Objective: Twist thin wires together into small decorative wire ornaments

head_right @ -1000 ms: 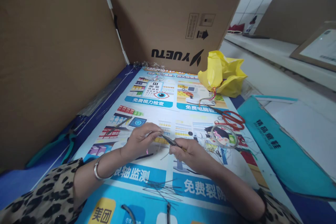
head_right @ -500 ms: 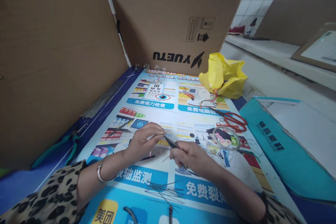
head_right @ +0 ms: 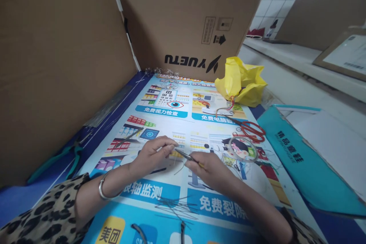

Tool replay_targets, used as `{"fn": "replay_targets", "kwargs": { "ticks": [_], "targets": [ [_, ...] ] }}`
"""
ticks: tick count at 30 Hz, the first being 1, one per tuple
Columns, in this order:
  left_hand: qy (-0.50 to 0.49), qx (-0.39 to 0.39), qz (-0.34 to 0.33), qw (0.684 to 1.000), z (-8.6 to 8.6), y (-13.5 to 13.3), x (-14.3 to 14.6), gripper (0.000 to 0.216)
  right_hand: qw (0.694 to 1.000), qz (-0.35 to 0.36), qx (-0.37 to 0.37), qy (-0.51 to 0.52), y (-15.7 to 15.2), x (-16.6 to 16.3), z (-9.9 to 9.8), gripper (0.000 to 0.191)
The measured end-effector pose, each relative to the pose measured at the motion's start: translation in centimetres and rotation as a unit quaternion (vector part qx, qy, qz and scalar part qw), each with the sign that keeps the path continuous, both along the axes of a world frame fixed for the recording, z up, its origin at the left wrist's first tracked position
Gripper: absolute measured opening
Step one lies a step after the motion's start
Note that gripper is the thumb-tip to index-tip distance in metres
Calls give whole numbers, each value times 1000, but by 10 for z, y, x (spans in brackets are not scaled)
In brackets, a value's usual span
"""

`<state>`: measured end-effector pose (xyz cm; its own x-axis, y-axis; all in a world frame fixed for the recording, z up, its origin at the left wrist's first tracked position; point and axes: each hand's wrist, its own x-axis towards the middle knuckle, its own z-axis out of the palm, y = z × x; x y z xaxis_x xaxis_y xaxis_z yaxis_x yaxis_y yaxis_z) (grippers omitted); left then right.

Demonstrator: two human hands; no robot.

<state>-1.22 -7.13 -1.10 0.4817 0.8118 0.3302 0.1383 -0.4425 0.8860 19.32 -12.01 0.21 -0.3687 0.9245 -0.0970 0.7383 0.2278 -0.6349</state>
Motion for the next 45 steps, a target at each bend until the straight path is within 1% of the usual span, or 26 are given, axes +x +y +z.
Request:
{"fn": "replay_targets", "kwargs": {
  "ticks": [4,6,9,12,16,21,25,29,33,39,45],
  "targets": [
    [36,-35,-6,999,8,-3,-3,20,988,18,109,-106,-1,5,-2,31],
    [53,-59,-19,997,10,-4,-3,20,972,20,177,-154,-1,7,-4,29],
    [63,-108,-17,992,11,-4,-3,19,937,17,275,-214,-1,10,-7,29],
    [56,-159,-22,985,12,-3,-4,19,905,20,336,-261,0,10,-8,27],
    [37,-230,-68,970,12,-4,-4,22,870,30,386,-306,2,10,-8,24],
    [-14,-292,-114,949,9,-6,-3,25,850,41,416,-320,2,10,-6,23],
    [-39,-355,-122,926,11,-5,-2,24,844,40,427,-323,2,11,-5,24],
    [-66,-390,-125,910,14,-4,0,22,840,36,430,-328,2,11,-6,22],
    [-85,-410,-120,900,15,-4,1,20,839,31,434,-326,2,12,-6,21],
    [-101,-419,-117,895,16,-5,1,18,837,31,430,-338,1,11,-7,17],
    [-124,-432,-129,884,15,-5,1,15,832,31,436,-341,0,9,-7,16]
  ]
}}
